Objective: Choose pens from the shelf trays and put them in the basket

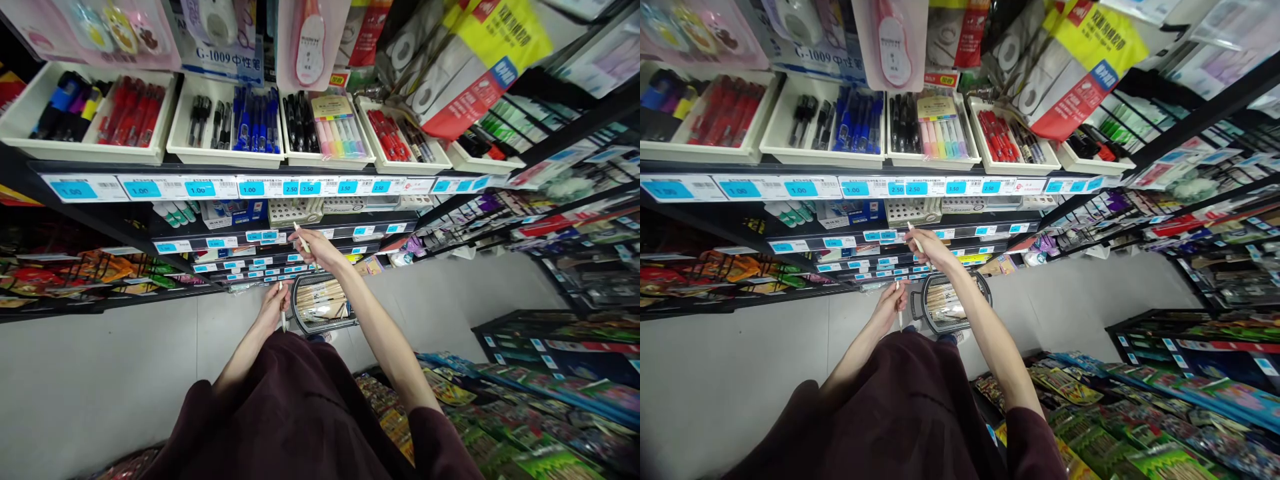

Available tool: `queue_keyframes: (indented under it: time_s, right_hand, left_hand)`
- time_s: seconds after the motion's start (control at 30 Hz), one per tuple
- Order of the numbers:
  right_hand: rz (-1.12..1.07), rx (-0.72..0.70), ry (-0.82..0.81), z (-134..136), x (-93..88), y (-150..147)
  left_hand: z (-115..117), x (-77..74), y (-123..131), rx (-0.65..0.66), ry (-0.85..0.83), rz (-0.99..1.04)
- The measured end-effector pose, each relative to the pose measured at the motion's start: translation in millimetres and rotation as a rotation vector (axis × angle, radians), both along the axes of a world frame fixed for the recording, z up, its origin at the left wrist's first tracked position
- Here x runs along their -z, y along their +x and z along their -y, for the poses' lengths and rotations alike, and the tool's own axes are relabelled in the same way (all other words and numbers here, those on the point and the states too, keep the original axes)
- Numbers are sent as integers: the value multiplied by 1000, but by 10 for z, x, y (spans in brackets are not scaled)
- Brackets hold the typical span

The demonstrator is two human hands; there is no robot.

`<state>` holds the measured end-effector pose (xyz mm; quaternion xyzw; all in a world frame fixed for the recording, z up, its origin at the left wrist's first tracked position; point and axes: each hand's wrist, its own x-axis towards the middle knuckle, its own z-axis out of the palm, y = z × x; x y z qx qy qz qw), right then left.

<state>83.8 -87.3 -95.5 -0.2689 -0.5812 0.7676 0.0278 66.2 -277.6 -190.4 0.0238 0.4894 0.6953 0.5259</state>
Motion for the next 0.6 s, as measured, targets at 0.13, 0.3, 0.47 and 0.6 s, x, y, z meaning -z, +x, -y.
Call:
queue_keyframes:
  time_s: [0.13, 0.3, 0.47, 0.6]
  right_hand:
    - [-6, -14, -111, 41, 24, 53]
    - [-3, -4, -77, 38, 71, 65]
    - [-11, -6, -67, 43, 82, 66]
    - [-12, 2, -60, 70, 69, 68]
  left_hand:
    - [-73, -42, 62, 37, 80, 79]
    - [-69, -64, 97, 46, 137, 131]
    - [-27, -105, 87, 9, 226, 245]
    - [-11, -91, 81, -32, 221, 191]
